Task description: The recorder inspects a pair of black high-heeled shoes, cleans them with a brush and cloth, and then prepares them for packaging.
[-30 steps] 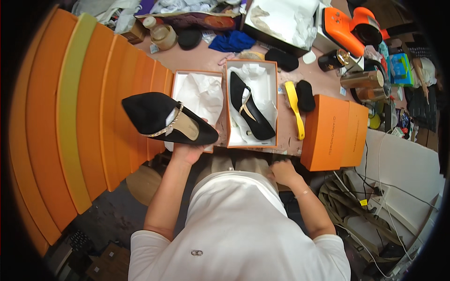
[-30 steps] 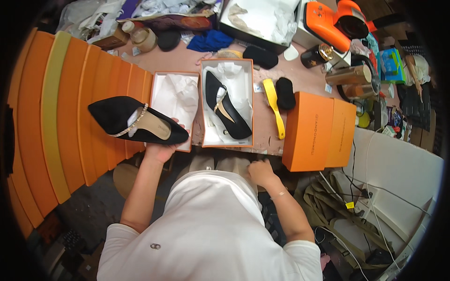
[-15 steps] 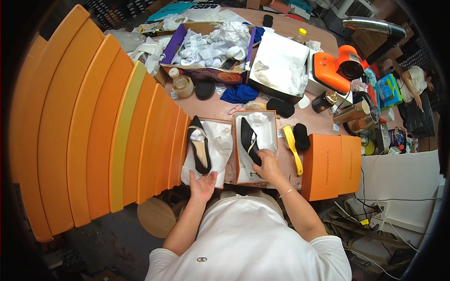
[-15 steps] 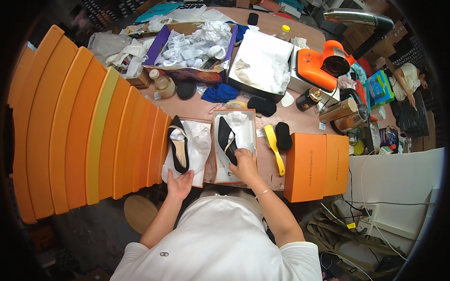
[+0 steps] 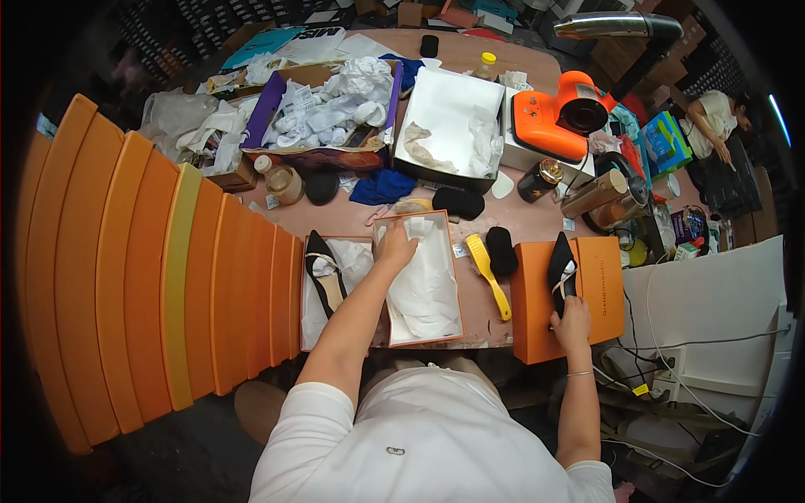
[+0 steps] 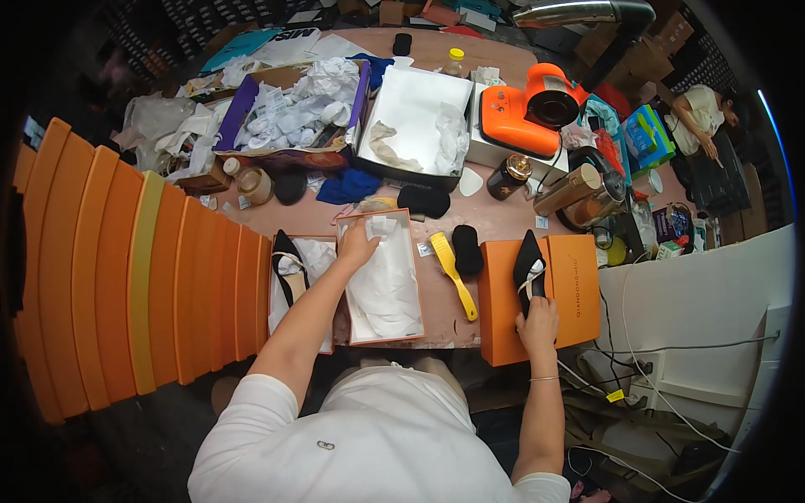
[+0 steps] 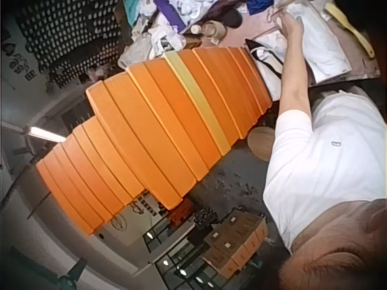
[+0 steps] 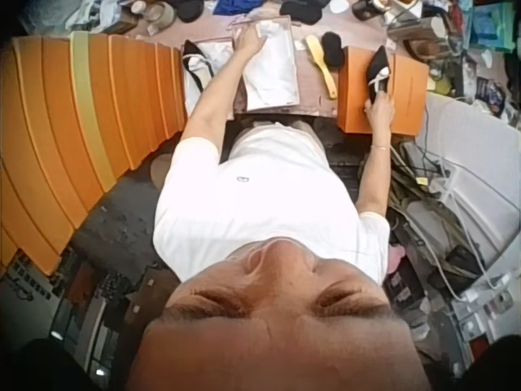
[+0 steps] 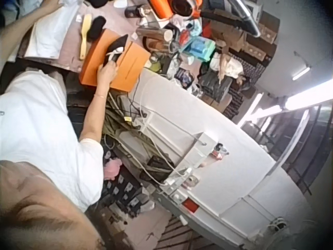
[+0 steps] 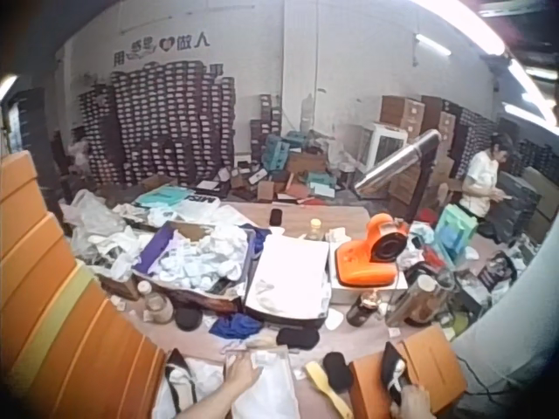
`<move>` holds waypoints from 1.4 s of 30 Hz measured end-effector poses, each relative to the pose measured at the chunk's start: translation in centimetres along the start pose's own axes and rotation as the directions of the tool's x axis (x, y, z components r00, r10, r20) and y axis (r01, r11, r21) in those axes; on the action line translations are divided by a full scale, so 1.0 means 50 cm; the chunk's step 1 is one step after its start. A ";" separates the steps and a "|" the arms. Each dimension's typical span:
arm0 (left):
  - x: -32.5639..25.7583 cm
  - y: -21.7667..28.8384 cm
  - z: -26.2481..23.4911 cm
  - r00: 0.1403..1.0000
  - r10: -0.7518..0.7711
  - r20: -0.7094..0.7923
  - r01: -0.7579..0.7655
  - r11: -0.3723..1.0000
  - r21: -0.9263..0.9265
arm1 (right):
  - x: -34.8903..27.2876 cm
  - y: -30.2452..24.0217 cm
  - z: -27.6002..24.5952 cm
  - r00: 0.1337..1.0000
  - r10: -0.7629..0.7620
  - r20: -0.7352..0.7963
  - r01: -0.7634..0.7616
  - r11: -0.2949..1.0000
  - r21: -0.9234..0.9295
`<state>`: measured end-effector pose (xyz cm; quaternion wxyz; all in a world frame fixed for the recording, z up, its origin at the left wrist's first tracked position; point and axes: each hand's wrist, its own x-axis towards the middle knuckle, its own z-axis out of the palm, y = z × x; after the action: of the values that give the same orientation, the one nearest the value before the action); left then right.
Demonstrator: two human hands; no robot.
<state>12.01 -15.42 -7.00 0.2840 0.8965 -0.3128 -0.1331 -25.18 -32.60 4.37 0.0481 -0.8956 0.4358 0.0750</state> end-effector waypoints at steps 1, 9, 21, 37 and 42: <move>-0.001 -0.008 0.021 1.000 -0.009 0.024 0.010 0.999 -0.042 | -0.005 0.004 -0.001 0.995 -0.046 -0.088 0.045 0.999 -0.010; -0.196 0.054 -0.173 0.992 0.081 0.095 -0.038 0.918 -0.394 | -0.023 -0.260 -0.091 0.874 -0.447 -0.191 0.439 0.556 0.706; -0.704 -0.134 -0.458 0.987 -0.028 0.160 0.068 0.966 -0.248 | -0.286 -0.540 0.116 0.506 -0.862 -0.038 0.542 0.283 0.791; -0.812 -0.158 -0.460 0.998 -0.056 -0.004 0.052 0.958 -0.281 | -0.374 -0.498 0.006 0.435 -0.868 -0.240 0.734 0.187 0.653; -0.801 -0.130 -0.406 0.942 -0.335 0.002 0.257 0.721 -0.643 | -0.121 -0.175 -0.065 0.926 -0.286 -0.245 0.240 0.950 -0.200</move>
<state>-7.17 22.87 7.92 0.5621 0.7919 -0.0851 -0.2229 -21.71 -23.03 8.81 -0.0774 -0.9487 0.3059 -0.0193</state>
